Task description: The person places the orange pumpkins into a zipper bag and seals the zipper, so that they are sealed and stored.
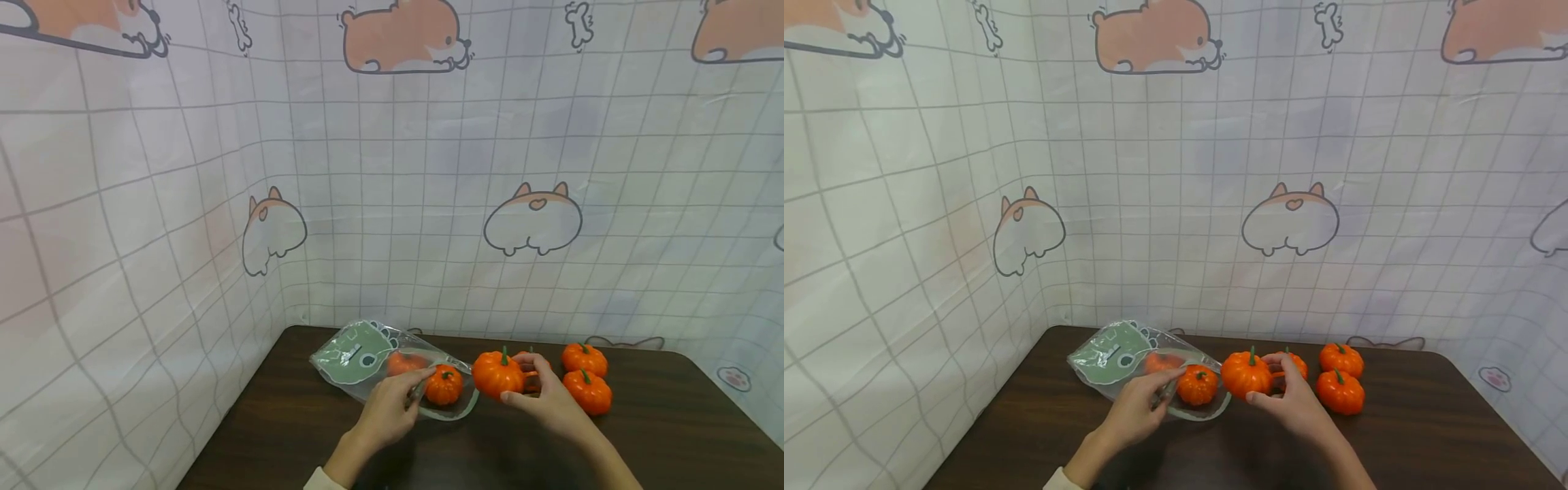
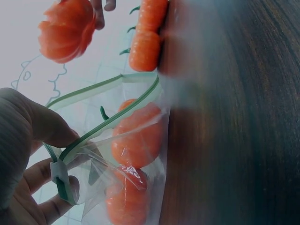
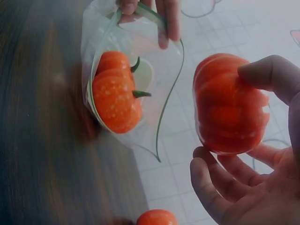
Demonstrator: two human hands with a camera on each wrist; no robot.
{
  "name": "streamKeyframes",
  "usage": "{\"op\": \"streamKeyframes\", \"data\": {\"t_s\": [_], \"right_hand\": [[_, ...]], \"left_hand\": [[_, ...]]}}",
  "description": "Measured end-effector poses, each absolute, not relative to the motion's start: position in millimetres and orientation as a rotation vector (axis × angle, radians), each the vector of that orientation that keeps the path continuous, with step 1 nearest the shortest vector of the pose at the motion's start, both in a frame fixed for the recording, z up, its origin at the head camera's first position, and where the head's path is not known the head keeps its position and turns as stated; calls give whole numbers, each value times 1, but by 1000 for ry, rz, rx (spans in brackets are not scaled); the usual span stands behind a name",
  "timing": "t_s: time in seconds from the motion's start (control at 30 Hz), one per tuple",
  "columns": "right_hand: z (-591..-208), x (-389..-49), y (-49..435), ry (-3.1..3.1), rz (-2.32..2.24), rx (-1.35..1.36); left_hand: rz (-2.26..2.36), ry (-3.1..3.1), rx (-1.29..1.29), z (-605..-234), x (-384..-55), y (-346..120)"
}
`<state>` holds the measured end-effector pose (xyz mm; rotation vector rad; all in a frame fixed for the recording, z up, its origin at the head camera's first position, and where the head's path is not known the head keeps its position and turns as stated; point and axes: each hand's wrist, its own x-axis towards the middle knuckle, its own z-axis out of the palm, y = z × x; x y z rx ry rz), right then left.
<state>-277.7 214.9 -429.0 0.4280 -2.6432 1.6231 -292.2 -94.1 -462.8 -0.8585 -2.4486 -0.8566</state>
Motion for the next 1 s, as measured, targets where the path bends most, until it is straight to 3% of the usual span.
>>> {"op": "streamKeyframes", "data": {"t_s": [1.0], "right_hand": [[-446,-280,202,-2837,1447,604]], "left_hand": [[-847,-2444,-864,-462,-292,-92]]}}
